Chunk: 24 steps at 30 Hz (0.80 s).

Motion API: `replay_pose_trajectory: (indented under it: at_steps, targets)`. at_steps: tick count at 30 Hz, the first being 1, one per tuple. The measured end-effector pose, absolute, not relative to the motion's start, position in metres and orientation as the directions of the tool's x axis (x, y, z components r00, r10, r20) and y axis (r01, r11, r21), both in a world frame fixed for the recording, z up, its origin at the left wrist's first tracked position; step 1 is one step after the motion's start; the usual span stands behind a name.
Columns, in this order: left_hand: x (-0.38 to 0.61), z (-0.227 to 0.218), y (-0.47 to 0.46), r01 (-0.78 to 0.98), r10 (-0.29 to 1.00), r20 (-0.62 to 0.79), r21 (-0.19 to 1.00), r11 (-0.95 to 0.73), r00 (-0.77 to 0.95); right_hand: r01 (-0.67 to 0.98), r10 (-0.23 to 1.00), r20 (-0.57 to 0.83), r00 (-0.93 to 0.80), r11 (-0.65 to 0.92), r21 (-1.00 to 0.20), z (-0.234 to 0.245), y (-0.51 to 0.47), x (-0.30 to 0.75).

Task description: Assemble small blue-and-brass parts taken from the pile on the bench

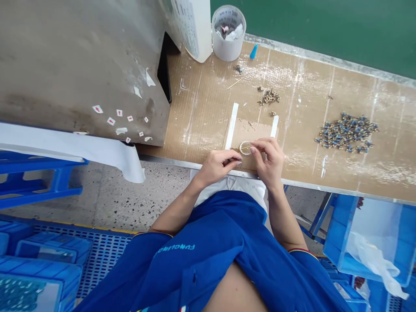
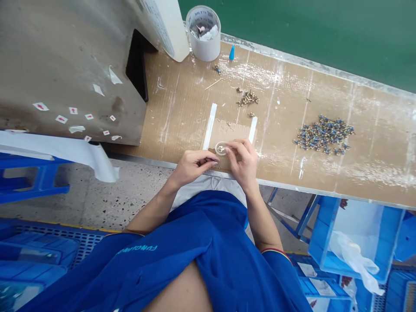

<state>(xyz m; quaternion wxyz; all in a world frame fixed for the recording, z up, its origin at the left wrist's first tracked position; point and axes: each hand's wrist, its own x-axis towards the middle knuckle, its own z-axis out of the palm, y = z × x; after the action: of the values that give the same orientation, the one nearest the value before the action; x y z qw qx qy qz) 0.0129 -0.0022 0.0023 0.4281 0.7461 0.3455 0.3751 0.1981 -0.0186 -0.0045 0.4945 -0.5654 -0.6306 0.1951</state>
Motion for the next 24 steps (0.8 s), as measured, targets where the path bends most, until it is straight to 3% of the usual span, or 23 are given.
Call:
replay_pose_trajectory:
  at_steps: [4,9,16,20,24]
  targets:
    - [0.011,0.001,-0.001,0.196,0.843,0.23,0.912,-0.362,0.487,0.498,0.93,0.325,0.173,0.202,-0.843,-0.003,-0.001,0.227]
    - [0.01,-0.002,-0.001,0.17,0.846,0.23,0.922,-0.347,0.481,0.664,0.924,0.331,0.192,0.126,-0.737,-0.009,0.051,0.27]
    - [0.009,0.001,-0.002,0.181,0.824,0.266,0.899,-0.4,0.5,0.72,0.952,0.289,0.096,0.134,-0.681,-0.016,0.086,0.279]
    - [0.007,0.002,-0.002,0.167,0.812,0.274,0.898,-0.408,0.515,0.638,0.951,0.263,0.161,0.102,-0.763,-0.001,0.058,0.279]
    - [0.008,0.0,-0.001,0.177,0.785,0.341,0.855,-0.487,0.517,0.356,0.949,0.136,0.285,0.027,-0.934,0.008,-0.001,0.254]
